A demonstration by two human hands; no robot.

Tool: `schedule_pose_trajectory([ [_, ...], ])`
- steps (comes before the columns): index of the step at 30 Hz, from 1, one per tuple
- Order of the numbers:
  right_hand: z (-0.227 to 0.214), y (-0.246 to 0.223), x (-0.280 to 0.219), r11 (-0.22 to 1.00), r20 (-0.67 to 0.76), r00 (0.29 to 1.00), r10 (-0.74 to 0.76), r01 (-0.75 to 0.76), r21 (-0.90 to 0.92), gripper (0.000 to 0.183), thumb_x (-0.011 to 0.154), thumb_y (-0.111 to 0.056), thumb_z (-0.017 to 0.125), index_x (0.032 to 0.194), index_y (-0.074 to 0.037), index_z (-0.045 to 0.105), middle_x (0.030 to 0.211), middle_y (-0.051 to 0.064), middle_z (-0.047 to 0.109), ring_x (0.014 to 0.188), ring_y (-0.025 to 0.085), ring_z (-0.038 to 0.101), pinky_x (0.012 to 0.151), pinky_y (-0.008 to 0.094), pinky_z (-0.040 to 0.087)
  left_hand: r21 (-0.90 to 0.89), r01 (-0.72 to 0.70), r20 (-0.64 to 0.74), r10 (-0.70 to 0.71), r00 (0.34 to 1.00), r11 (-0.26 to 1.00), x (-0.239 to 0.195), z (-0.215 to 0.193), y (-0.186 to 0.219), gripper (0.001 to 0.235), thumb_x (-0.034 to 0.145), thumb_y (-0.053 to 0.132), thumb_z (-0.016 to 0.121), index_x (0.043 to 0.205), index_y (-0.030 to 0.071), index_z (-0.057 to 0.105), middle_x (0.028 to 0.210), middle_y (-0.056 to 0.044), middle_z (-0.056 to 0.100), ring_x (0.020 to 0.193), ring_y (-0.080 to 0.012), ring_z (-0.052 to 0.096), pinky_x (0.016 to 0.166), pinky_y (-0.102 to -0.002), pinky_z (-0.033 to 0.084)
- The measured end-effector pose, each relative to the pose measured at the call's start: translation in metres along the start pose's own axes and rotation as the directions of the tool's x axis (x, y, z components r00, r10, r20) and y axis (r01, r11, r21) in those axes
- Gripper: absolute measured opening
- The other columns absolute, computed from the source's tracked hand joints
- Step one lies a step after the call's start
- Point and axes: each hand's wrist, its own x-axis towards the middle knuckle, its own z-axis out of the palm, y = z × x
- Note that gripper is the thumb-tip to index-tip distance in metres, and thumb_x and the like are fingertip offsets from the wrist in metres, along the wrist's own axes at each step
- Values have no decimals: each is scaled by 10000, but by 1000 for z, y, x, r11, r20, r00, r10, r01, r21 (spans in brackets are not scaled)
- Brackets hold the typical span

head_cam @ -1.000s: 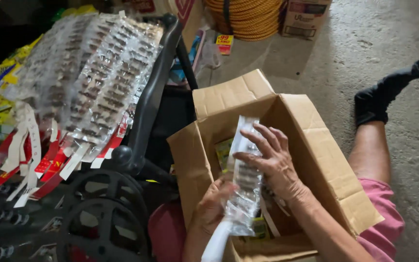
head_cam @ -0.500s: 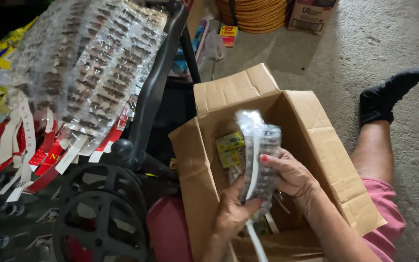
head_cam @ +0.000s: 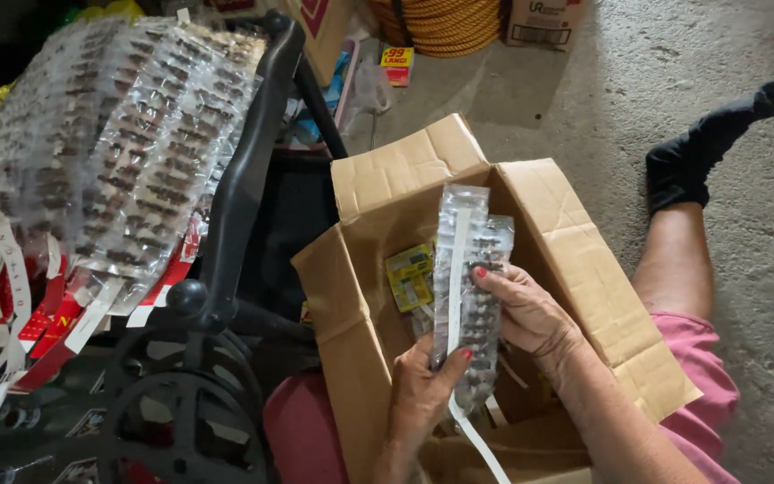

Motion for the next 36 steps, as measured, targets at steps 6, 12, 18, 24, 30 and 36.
schedule_pose_trajectory([
  [6,3,-4,-1,997,-7,999,-47,47,68,231,959,-160,699,1149,-28,704,1035,90,770,898,190,748,822,371,623,-5,130,122,-129,984,991,-7,1,45,440,845,306,800,1179,37,699,761,-86,753,594,-160,684,558,-328,603],
  [12,4,-3,0,996,-44,998,-54,57,67,248,959,-157,695,1172,-31,693,1061,91,765,927,193,745,839,371,620,-303,26,136,17,991,953,-2,-1,13,460,831,205,846,1195,-25,685,934,-105,783,764,-153,744,723,-334,642],
  [18,7,-1,2,988,-99,991,-94,106,117,253,954,-131,685,1204,-89,684,1086,61,755,954,178,736,845,372,626,-348,30,49,-14,999,937,1,1,1,405,847,85,816,1209,-54,698,961,-135,793,767,-148,738,694,-315,634],
  [24,-11,6,6,974,-102,981,-164,178,143,236,982,-96,678,1217,-103,672,1103,52,748,965,181,731,848,378,622,-467,35,54,-11,998,884,7,1,-10,408,854,75,814,1225,2,662,968,-67,765,802,-110,696,706,-280,600],
  [30,2,1,5,979,-51,986,-161,166,115,277,937,-114,666,1214,-122,675,1091,50,754,947,198,743,809,397,628,-427,91,84,-61,995,900,4,0,13,541,779,44,826,1270,74,599,1065,-4,706,887,-93,695,750,-282,606],
  [36,-6,9,11,982,-51,981,-185,182,-57,290,947,-51,675,1234,-90,674,1112,62,746,951,184,729,813,366,619,-605,-54,229,239,944,794,12,0,-86,547,959,54,824,1419,-78,557,1141,-127,689,996,-142,658,829,-291,542],
])
